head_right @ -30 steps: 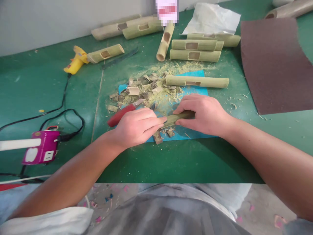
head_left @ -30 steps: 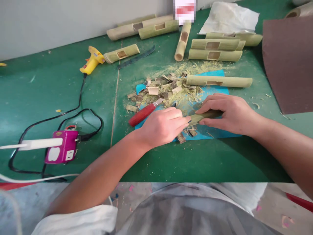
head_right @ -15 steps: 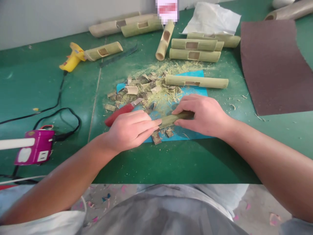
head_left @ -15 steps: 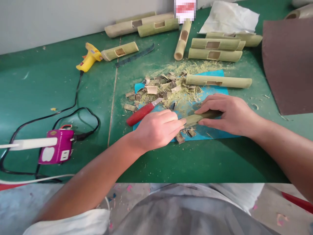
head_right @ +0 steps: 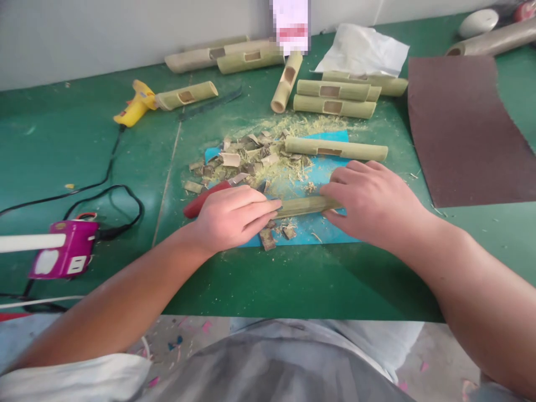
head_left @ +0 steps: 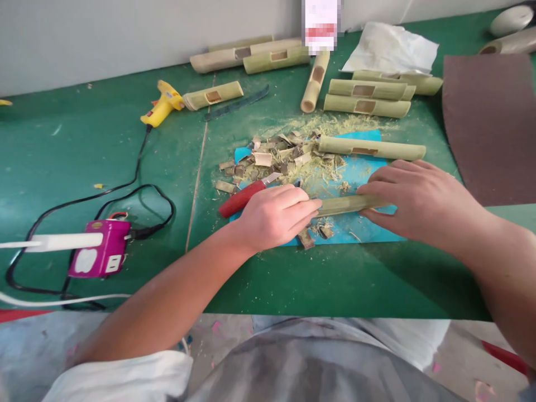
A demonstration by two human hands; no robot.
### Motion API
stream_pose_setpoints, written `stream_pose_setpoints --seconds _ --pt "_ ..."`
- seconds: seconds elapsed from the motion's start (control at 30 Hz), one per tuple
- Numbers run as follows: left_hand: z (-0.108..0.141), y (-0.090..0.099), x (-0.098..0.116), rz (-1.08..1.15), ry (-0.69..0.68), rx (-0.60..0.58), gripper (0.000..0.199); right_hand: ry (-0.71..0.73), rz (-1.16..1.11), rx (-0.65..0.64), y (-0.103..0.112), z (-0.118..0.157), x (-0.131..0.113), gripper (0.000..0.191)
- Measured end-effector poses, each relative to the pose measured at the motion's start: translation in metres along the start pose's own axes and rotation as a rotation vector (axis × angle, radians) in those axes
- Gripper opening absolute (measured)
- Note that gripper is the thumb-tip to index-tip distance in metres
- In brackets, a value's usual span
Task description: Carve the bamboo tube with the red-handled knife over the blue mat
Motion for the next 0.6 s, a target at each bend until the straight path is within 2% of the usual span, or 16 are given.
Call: stream_pose_setpoints --seconds 0.1,0.23,0.37,0.6 --pt "-0.001 0.007 -0.002 -0.025 0.058 0.137 0.014 -0.012 -0.049 -0.002 0.001 0.002 -0.005 0.028" --pt "-0.001 0.009 -0.009 -0.056 0.17 0.252 0.016 -0.165 -0.124 0.041 0.002 0.003 -0.019 0.032" --pt "0.0 0.002 -0.02 -0.067 0.281 0.211 0.018 -0.286 -0.117 0.012 -0.001 0.004 -0.032 0.035" --pt "-0.001 -0.006 -0.021 -0.101 0.282 0.074 0.026 -0.265 -0.033 0.068 0.002 0.004 -0.043 0.038"
Point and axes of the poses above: each hand's wrist, its own z-axis away from the middle knuckle, its own y-axis out of the back of the hand, x = y × z, the point moved 5 cm from there along -z, towards the middle knuckle, and after that the axes turned 15 degrees about z, right-handed, at the moved point
